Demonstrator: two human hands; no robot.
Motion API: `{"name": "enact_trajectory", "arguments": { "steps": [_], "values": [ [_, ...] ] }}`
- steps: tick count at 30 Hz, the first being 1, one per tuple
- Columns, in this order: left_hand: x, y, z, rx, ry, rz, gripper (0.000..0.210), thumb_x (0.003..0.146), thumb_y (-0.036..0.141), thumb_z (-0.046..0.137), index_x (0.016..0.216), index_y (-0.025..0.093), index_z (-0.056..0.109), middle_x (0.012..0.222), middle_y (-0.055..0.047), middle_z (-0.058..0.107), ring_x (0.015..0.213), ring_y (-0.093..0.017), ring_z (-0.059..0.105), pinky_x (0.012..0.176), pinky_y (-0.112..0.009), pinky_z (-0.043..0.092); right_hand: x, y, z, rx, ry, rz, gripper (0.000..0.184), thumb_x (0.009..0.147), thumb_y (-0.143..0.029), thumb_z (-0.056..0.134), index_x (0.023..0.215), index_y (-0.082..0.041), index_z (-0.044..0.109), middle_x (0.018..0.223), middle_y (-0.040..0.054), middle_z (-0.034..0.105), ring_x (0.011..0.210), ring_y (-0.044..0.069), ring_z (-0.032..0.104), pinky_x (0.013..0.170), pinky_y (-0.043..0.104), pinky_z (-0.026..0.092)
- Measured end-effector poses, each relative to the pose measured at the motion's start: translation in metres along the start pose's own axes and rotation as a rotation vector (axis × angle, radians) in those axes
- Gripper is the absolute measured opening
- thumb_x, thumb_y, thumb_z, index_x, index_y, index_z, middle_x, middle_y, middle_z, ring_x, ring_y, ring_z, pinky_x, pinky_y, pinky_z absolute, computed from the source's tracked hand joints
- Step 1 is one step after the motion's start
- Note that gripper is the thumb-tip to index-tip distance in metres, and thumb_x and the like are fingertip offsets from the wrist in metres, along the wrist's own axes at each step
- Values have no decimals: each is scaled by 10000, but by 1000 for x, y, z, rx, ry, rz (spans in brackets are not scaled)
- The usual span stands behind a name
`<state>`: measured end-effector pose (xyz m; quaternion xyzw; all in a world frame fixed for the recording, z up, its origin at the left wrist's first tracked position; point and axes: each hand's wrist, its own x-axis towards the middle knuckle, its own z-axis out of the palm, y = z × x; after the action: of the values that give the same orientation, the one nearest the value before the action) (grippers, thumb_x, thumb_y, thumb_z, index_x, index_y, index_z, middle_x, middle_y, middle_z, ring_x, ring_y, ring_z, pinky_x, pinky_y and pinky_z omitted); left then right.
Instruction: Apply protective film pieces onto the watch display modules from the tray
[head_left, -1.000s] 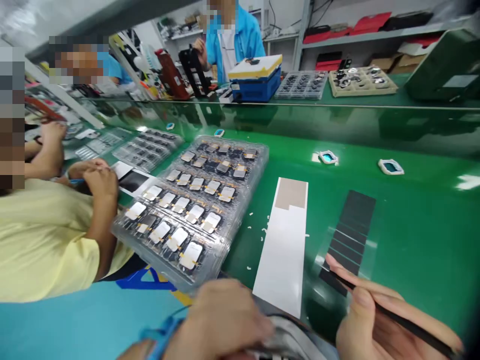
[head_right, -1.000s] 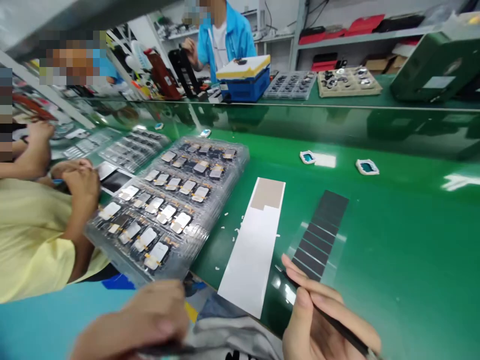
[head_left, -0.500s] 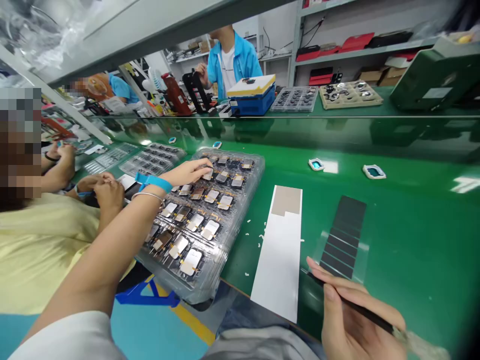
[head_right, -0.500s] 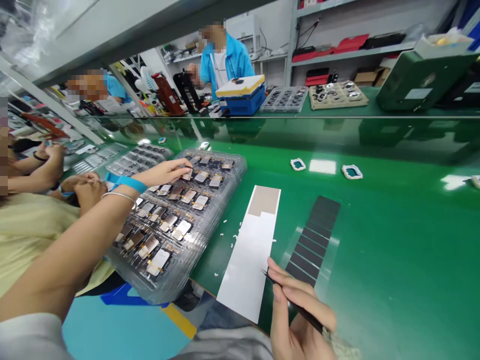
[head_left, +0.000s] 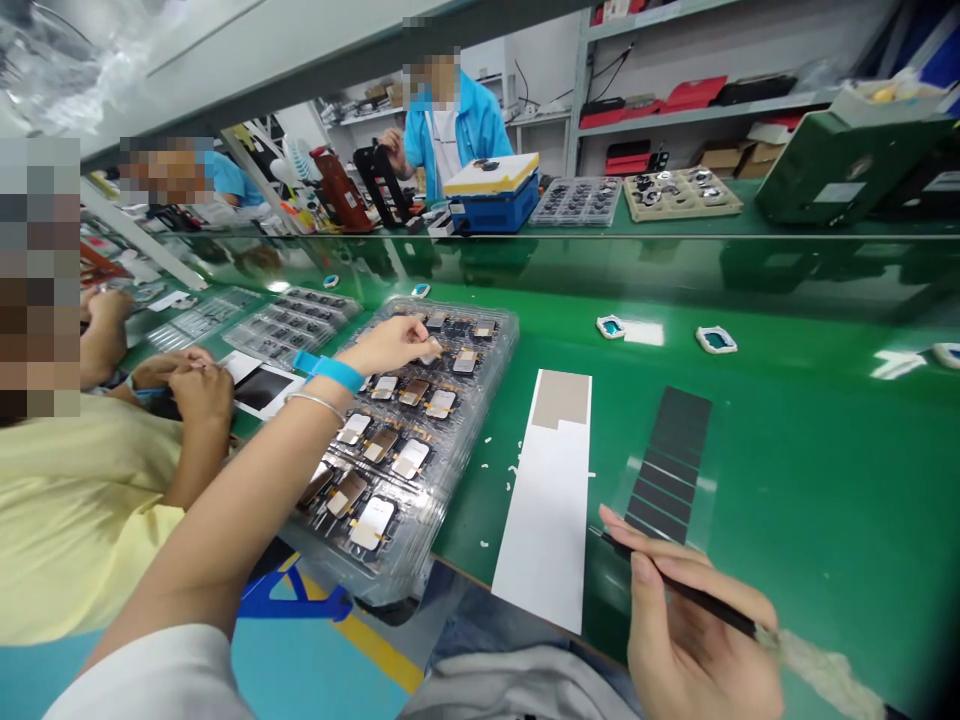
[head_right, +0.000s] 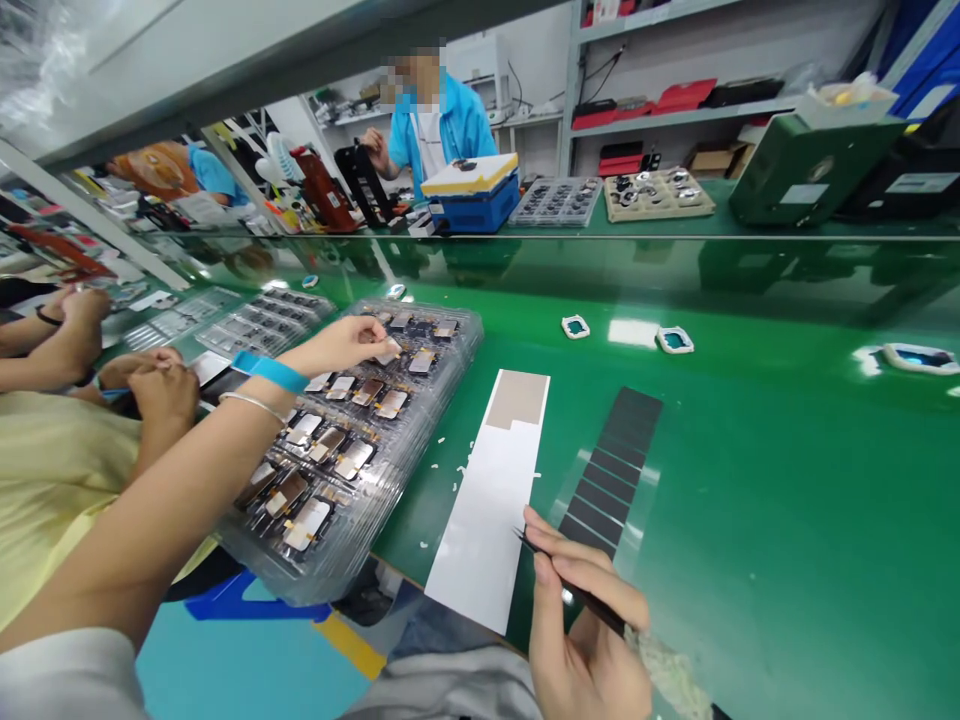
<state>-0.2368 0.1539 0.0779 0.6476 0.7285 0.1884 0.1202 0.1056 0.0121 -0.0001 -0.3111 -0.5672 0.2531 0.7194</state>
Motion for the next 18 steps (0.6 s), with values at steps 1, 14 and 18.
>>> {"name": "enact_trajectory", "arguments": {
  "steps": [1, 14, 18],
  "values": [
    [-6, 5, -4, -23, 25, 19, 333, 748, 495, 658, 731, 197, 510, 661, 0, 590, 613, -162, 542, 601, -267, 401, 0, -1, 0, 2, 9, 3, 303, 776, 104, 601, 939, -147, 561, 863, 38, 725, 836, 202, 762, 794, 369, 683],
    [-208, 143, 63, -205, -214, 571, 146, 973, 165, 512, 1077, 264, 539, 1072, 7, 724, 936, -161, 684, 806, -272, 541, 5, 2, -59, -351, 124, 476, 185, 856, -300, 738, 891, -181, 601, 861, 72, 723, 653, 173, 750, 620, 250, 638],
    [-197, 158, 114, -341, -291, 597, 165, 935, 82, 540, 1021, 223, 548, 976, -7, 722, 878, -201, 669, 753, -334, 548, -1, 4, -69, -371, 33, 550, 172, 872, -310, 718, 895, -195, 593, 852, 45, 703, 631, 159, 739, 613, 247, 635]
  ]
}}
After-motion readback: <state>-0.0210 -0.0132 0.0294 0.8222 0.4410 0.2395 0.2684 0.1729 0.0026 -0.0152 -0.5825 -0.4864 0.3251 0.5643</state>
